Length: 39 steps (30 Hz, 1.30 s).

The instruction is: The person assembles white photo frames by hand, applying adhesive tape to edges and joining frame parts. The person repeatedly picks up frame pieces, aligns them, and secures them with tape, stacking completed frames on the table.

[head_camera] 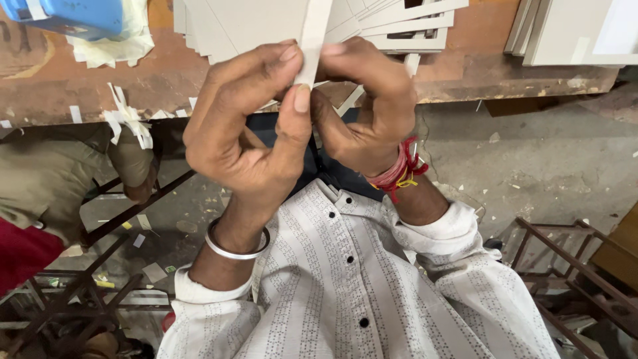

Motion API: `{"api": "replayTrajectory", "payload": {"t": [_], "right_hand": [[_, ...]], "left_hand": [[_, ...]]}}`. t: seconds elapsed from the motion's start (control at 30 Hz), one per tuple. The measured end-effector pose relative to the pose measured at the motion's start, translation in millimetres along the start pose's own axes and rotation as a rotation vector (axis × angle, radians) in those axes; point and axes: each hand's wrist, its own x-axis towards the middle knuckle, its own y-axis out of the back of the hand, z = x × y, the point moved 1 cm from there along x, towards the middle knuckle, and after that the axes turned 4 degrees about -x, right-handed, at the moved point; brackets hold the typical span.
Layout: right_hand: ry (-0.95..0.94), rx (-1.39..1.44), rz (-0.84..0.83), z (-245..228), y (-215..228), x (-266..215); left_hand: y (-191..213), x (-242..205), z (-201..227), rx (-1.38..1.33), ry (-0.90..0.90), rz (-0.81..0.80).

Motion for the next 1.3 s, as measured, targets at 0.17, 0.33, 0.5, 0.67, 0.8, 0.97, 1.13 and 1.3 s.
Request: {"api": "replayTrajectory", "payload": {"t": [0.17,0.33,0.5,0.67,0.8,0.97,1.13,1.3], "right_hand": [[0.071,-0.08,-0.1,1.2,7.5,2.6],[0.053,-0.003,-0.058,8.7,3.5,-2.9],[0.005,0.005,-0.072,8.9,4.9,-7.2],[-0.017,0.032,-0.073,6.7,5.3,-4.4],[-0.024,0.049,-0.085,7.8,3.5,-3.2],[-0.017,0.054,-0.091,11.7,4.2,-1.5],[0.005,0.049,-0.085,12.7,2.8,-3.3],[0.013,0.028,-0.044,12.0,-0.1,-6.5]], "left_hand": [[23.3,5.7,-28.3,-0.178,-0.062,0.145],[125.3,28.0,-90.6,0.235,-0.152,0.535],[187.9,37.5,-129.9,0.356,-0.009,0.364],[180.0,62.4,-129.1,-0.153,0.487,0.2],[172.1,54.5,-117.7,-0.064,0.294,0.29],[174.3,10.6,-132.0,0.178,0.153,0.392],[207.1,4.7,-153.2,0.242,0.051,0.475],[226.9,22.7,-166.2,0.089,0.264,0.434]]}}
